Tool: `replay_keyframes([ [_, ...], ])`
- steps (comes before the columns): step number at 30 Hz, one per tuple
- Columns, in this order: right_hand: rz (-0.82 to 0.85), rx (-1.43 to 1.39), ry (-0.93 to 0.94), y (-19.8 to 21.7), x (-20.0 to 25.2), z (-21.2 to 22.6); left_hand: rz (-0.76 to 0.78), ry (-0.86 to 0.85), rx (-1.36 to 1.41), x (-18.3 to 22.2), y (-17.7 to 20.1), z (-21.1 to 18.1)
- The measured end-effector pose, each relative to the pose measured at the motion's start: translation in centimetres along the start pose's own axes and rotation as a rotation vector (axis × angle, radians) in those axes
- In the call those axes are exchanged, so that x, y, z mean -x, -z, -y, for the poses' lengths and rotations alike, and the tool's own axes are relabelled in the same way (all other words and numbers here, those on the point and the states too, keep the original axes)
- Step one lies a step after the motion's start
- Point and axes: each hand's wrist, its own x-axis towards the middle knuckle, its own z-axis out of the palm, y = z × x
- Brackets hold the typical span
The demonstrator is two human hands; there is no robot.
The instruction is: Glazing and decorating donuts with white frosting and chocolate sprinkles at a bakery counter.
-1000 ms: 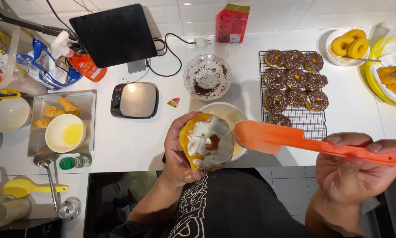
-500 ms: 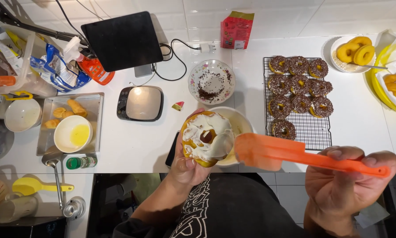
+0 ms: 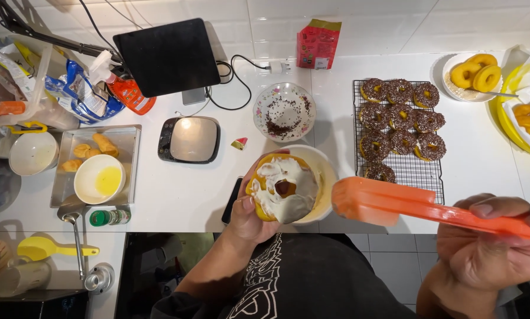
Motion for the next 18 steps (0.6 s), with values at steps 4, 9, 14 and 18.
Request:
replay_keyframes([
  [4, 0.127, -0.025, 0.035, -3.2, -1.6, 0.8, 0.005, 0.056, 0.012, 0.4, 0.8, 0.4],
  [9, 0.141, -0.056, -0.197, -5.0, -2.3, 0.7, 0.0, 0.108, 0.026, 1.7, 1.7, 0.7],
  [14, 0.137, -0.153, -0.341, -4.5, -2.9, 0.4, -0.005, 0.145, 0.038, 2.7, 2.6, 0.5],
  [18, 0.089, -0.162, -0.348, -5.6, -2.6, 0.2, -0.003, 0.19, 0.15, 2.9, 2.7, 0.2],
])
